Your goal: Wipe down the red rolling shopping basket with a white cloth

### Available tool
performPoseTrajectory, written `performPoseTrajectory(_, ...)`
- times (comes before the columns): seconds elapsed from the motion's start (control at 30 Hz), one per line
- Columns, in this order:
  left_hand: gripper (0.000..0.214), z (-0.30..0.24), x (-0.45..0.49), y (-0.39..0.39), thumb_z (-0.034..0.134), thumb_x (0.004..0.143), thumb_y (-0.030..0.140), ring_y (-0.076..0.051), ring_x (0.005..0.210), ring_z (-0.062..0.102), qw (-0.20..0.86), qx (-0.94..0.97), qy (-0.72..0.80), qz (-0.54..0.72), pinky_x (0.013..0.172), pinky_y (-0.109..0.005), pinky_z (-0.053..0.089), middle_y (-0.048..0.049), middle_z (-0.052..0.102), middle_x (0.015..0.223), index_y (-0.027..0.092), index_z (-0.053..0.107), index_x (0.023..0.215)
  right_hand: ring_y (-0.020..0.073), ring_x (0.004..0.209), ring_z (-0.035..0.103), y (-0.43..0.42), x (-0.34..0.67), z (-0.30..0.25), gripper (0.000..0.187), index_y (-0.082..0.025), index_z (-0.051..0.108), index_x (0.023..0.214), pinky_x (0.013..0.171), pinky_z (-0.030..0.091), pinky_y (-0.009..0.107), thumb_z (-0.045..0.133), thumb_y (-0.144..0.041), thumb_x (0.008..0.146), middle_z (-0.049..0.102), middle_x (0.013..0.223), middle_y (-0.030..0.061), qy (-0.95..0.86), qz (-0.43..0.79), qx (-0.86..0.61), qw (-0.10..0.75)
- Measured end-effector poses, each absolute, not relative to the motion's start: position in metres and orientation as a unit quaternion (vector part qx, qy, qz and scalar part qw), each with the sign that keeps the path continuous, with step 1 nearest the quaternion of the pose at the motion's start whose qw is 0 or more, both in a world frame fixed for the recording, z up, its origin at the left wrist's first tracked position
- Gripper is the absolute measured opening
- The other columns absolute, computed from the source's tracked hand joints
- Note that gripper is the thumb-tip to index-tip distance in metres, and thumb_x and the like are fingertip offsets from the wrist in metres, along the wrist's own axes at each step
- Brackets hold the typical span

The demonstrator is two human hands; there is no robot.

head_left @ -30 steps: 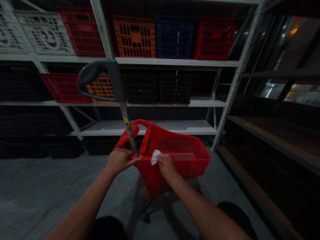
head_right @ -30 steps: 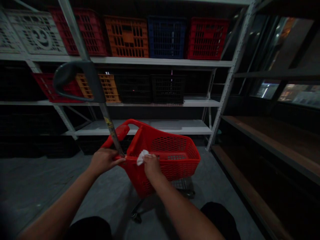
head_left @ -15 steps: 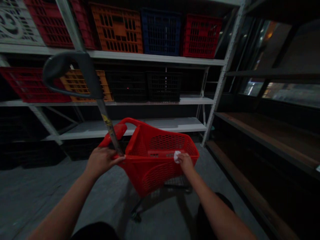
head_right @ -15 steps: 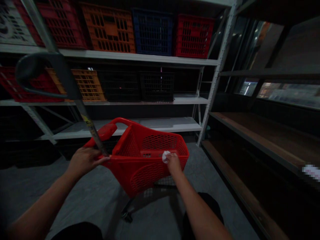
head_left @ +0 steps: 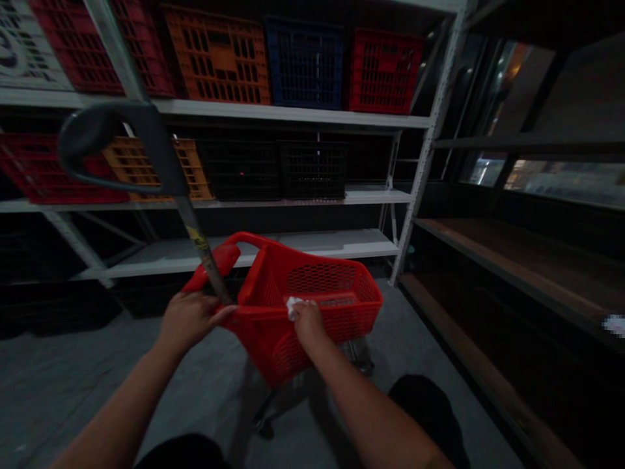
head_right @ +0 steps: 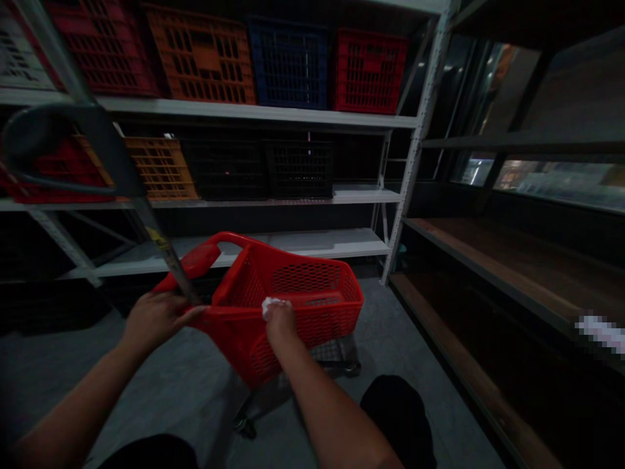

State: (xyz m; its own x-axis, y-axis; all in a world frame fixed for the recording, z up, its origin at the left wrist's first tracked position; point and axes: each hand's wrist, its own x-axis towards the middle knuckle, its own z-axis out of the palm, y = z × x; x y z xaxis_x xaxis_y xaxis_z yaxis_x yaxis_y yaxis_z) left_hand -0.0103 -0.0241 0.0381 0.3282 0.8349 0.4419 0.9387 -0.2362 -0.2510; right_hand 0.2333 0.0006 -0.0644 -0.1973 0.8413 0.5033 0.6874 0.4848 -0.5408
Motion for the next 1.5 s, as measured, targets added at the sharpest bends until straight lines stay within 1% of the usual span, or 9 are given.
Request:
performPoseTrajectory(0.17, 0.058, 0.034, -0.007, -0.024, 0.025, 0.080, 0.060, -0.021, 0.070, 0.054, 0.281, -0.750, -0.591, -0.097, 0.066, -0.033, 0.030, -0.0056, 0.064, 0.064, 0.019, 0.064, 0.067, 0.0152, 0.085, 0.057, -0.001, 0.161, -0.032, 0.019, -0.016, 0.065, 0.087, 0.081, 0.038, 0.026, 0.047, -0.017, 0.082, 0.067, 0.093, 0.0053, -0.800, 0.091, -0.453, 0.384)
performPoseTrajectory(0.3, 0.056, 0.030, -0.007, -0.025, 0.026, 0.080, 0.059, -0.021, 0.072, 0.054, 0.323, -0.738, -0.581, -0.117, 0.068, -0.033, 0.031, -0.0056, 0.064, 0.066, 0.019, 0.064, 0.067, 0.0133, 0.087, 0.057, -0.002, 0.160, -0.031, 0.022, -0.019, 0.065, 0.090, 0.082, 0.038, 0.025, 0.045, -0.017, 0.085, 0.066, 0.097, 0.0023, -0.807, 0.103, -0.428, 0.394)
performPoseTrajectory(0.4, 0.055, 0.026, -0.009, -0.023, 0.029, 0.078, 0.060, -0.021, 0.072, 0.053, 0.325, -0.735, -0.582, -0.128, 0.068, -0.033, 0.031, -0.0056, 0.063, 0.066, 0.019, 0.063, 0.066, 0.0155, 0.086, 0.057, -0.002, 0.205, -0.050, 0.019, -0.018, 0.067, 0.085, 0.081, 0.040, 0.027, 0.051, -0.013, 0.079, 0.067, 0.094, 0.0045, -0.793, 0.090, -0.455, 0.396)
performPoseTrajectory(0.57, 0.053, 0.021, -0.015, -0.017, 0.033, 0.074, 0.064, -0.020, 0.073, 0.051, 0.301, -0.733, -0.590, -0.152, 0.069, -0.032, 0.030, -0.0038, 0.061, 0.064, 0.020, 0.061, 0.062, 0.0175, 0.091, 0.059, 0.000, 0.332, -0.092, 0.029, -0.020, 0.067, 0.090, 0.084, 0.043, 0.033, 0.049, -0.007, 0.073, 0.067, 0.097, 0.0049, -0.720, 0.055, -0.543, 0.428)
performPoseTrajectory(0.7, 0.053, 0.020, -0.017, -0.014, 0.034, 0.074, 0.064, -0.020, 0.073, 0.051, 0.282, -0.740, -0.588, -0.162, 0.069, -0.032, 0.030, -0.0039, 0.060, 0.065, 0.020, 0.062, 0.064, 0.0190, 0.091, 0.061, 0.005, 0.420, -0.105, 0.032, -0.019, 0.068, 0.091, 0.083, 0.045, 0.031, 0.046, -0.007, 0.071, 0.067, 0.097, 0.0069, -0.654, 0.052, -0.635, 0.407)
performPoseTrajectory(0.87, 0.054, 0.025, -0.014, -0.015, 0.032, 0.075, 0.063, -0.020, 0.072, 0.052, 0.288, -0.747, -0.583, -0.141, 0.069, -0.031, 0.030, -0.0042, 0.062, 0.065, 0.020, 0.064, 0.065, 0.0227, 0.086, 0.063, 0.007, 0.456, -0.108, 0.035, -0.014, 0.068, 0.093, 0.078, 0.047, 0.031, 0.044, -0.006, 0.069, 0.067, 0.095, 0.0123, -0.589, 0.041, -0.698, 0.405)
performPoseTrajectory(1.07, 0.054, 0.030, -0.008, -0.021, 0.030, 0.077, 0.062, -0.021, 0.070, 0.054, 0.302, -0.744, -0.582, -0.132, 0.068, -0.033, 0.031, -0.0049, 0.063, 0.065, 0.021, 0.063, 0.065, 0.0195, 0.089, 0.061, 0.006, 0.406, -0.110, 0.034, -0.015, 0.069, 0.089, 0.085, 0.044, 0.033, 0.041, -0.006, 0.071, 0.067, 0.094, 0.0090, -0.593, 0.000, -0.679, 0.433)
performPoseTrajectory(1.37, 0.048, 0.034, -0.004, -0.025, 0.036, 0.077, 0.058, -0.021, 0.071, 0.056, 0.278, -0.749, -0.581, -0.157, 0.070, -0.035, 0.032, -0.0059, 0.064, 0.064, 0.020, 0.062, 0.062, 0.0183, 0.088, 0.059, -0.013, 0.243, -0.068, 0.023, -0.016, 0.067, 0.084, 0.084, 0.043, 0.031, 0.047, -0.010, 0.074, 0.067, 0.090, 0.0081, -0.688, 0.141, -0.512, 0.494)
performPoseTrajectory(1.5, 0.039, 0.031, 0.002, -0.041, 0.048, 0.072, 0.054, -0.026, 0.092, 0.053, 0.282, -0.703, -0.583, -0.292, 0.085, -0.042, 0.032, -0.0095, 0.064, 0.092, 0.020, 0.060, 0.086, 0.0170, 0.085, 0.058, -0.029, 0.222, -0.053, 0.021, -0.017, 0.061, 0.087, 0.080, 0.044, 0.029, 0.049, -0.011, 0.071, 0.063, 0.090, 0.0061, -0.659, 0.207, -0.458, 0.559)
